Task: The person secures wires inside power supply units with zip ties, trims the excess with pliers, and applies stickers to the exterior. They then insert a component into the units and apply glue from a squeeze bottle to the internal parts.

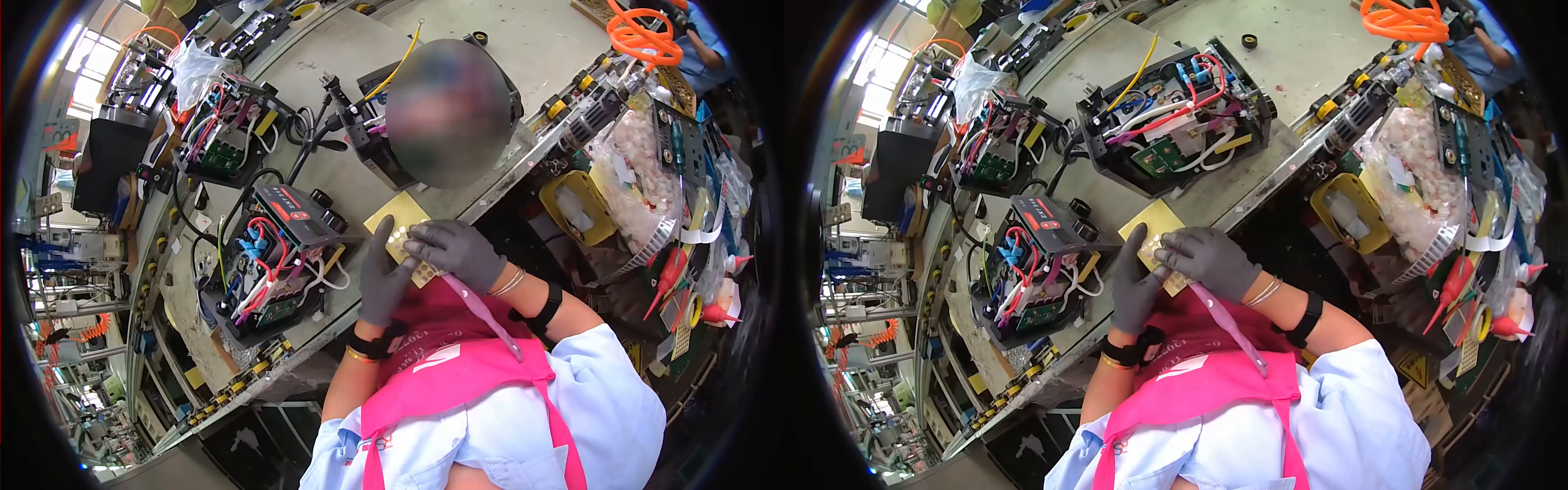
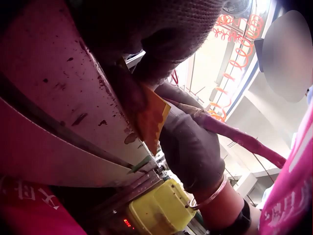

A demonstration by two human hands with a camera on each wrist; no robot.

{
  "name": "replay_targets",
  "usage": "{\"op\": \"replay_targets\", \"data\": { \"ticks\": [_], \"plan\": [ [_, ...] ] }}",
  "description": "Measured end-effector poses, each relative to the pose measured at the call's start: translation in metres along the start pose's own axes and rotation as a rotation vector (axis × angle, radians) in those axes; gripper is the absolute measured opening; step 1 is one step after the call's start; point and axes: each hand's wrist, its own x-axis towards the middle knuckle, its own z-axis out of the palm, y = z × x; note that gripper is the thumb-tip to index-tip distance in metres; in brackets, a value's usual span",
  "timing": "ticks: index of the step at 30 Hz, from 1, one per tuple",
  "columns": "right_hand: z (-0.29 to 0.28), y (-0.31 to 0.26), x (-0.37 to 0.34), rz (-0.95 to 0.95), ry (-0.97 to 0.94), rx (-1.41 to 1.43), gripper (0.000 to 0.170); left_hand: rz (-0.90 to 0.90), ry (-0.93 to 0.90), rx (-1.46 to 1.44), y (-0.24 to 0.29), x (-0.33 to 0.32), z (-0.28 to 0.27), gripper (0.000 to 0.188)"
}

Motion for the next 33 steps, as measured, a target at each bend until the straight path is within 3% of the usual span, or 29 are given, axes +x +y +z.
{"op": "replay_targets", "data": {
  "ticks": [14,17,20,21,25,26,30,33],
  "plan": [
    [0.005,-0.003,0.003,-0.055,-0.031,-0.122,0.043,-0.006,-0.004,-0.1,-0.007,-0.001,0.0,0.075],
    [0.001,0.005,0.011,-0.088,-0.086,-0.071,0.036,-0.034,-0.036,-0.157,0.001,-0.005,-0.006,0.076],
    [-0.026,-0.017,0.034,0.638,-0.035,1.208,0.032,-0.113,-0.111,-0.334,0.012,-0.027,-0.023,0.076],
    [-0.044,-0.026,0.051,0.655,-0.004,1.364,0.031,-0.117,-0.125,-0.259,0.031,-0.04,-0.032,0.075],
    [-0.067,-0.097,0.129,0.459,-0.156,1.536,0.028,-0.213,-0.27,0.01,0.067,-0.102,-0.071,0.072],
    [-0.064,-0.113,0.15,0.446,-0.252,1.623,0.027,-0.284,-0.253,-0.131,0.065,-0.118,-0.076,0.072],
    [0.0,-0.158,0.219,0.466,-0.44,1.504,0.022,-0.334,-0.018,-0.395,0.069,-0.175,-0.103,0.07],
    [0.039,-0.172,0.239,0.472,-0.475,1.356,0.02,-0.325,0.207,-0.471,0.071,-0.22,-0.121,0.069]
  ]
}}
